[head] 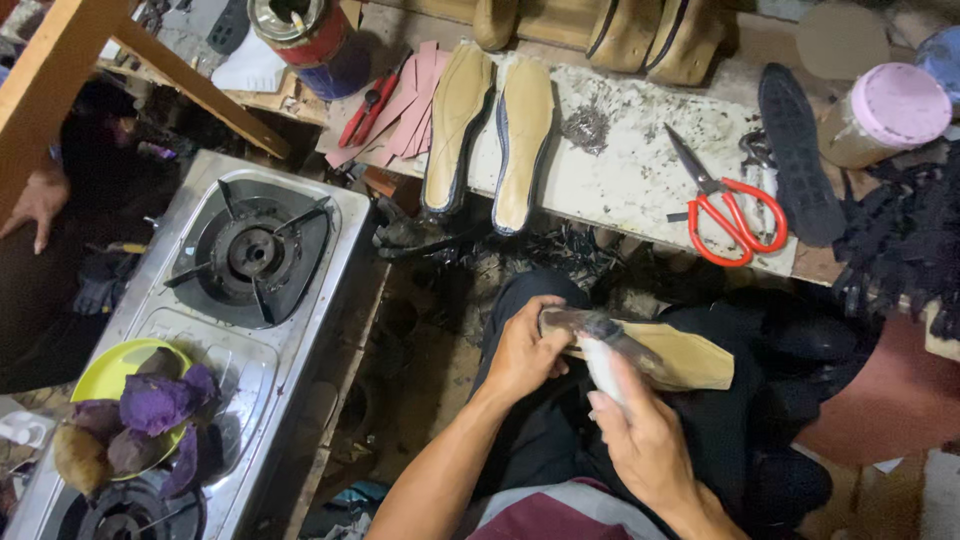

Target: The person sits at a shoemaking workbench and trims excess material from the edge of a shoe upper stretched over a wooden last using red-handled shears. They rotate the shoe to trim around the edge, set trimmed pieces on the bench, and work through multiple shoe components one at a time.

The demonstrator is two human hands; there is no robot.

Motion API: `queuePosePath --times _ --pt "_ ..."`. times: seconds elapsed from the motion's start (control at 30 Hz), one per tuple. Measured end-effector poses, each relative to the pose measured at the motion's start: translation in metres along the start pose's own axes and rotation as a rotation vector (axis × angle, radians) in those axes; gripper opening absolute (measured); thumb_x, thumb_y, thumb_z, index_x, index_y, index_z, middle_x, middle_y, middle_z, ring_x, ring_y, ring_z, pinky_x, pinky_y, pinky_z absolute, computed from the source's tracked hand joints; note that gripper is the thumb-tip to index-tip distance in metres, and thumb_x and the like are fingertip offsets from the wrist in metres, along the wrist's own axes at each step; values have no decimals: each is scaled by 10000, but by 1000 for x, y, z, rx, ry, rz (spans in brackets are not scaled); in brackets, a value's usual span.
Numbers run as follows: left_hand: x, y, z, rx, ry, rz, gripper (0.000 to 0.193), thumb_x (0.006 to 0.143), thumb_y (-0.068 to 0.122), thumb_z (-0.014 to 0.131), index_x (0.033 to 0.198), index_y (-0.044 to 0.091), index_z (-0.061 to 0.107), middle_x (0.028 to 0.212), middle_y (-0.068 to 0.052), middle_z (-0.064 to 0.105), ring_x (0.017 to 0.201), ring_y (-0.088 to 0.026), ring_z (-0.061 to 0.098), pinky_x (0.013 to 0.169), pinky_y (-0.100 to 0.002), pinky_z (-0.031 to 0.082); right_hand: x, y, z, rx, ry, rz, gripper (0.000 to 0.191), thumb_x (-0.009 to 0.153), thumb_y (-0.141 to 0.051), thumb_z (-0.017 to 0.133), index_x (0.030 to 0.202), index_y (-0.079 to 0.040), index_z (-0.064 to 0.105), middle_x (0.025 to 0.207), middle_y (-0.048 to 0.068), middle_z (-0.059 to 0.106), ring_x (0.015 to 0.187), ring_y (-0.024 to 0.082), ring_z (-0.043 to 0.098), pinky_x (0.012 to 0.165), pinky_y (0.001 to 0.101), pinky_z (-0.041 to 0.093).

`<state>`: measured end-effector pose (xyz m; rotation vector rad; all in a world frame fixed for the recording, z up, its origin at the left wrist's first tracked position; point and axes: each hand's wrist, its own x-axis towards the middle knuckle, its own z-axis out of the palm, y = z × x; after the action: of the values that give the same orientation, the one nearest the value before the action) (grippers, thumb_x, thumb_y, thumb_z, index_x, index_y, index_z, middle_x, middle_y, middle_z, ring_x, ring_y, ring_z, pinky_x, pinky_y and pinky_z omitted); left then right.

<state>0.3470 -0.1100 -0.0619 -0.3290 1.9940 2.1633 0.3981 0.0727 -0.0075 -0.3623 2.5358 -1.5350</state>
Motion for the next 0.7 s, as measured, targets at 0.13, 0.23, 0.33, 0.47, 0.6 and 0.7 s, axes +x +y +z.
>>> queuePosePath --times 0.13,0.23,0.33,0.47,0.6,0.7 --pt "2 0 3 -1 6 7 448 930 245 670 1251 -55 580 824 -76 702 508 -122 651 449 -275 540 -14 7 -10 150 74 162 560 921 -126 628 1455 1 518 777 83 689 601 136 616 557 291 537" --pt "1 -1 2 35 8 -34 444 933 237 671 1266 -39 570 792 -91 707 487 -125 634 431 -273 521 -32 9 -11 331 224 -150 469 1021 -182 598 1442 11 523 866 60 680 722 90 644 654 255 542" --pt "3 -3 1 -11 -17 -4 422 941 204 634 1278 -37 555 805 -91 707 494 -125 640 440 -269 535 -23 17 1 131 265 -366 350 1005 -191 620 1293 -5 553 960 101 691 847 159 671 756 289 551" --pt "7 -7 2 -20 -21 -9 430 866 88 598 1273 -41 553 869 -82 745 502 -133 657 435 -281 541 -7 32 7 -178 165 -285 353 891 -115 681 1186 70 626 954 221 721 846 293 727 734 374 572" --pt "6 -9 1 43 -16 3 399 915 104 600 1287 -36 554 832 -118 720 516 -133 662 455 -280 552 -27 36 -1 95 211 -163 306 949 -141 640 1212 15 653 863 106 710 767 217 701 701 332 609" --pt "5 -6 1 54 -8 -16 417 893 108 620 1279 -37 557 832 -109 725 509 -135 662 447 -283 547 -19 44 6 -378 284 -592 235 933 -118 661 1154 -43 628 976 180 716 860 294 726 802 404 581"
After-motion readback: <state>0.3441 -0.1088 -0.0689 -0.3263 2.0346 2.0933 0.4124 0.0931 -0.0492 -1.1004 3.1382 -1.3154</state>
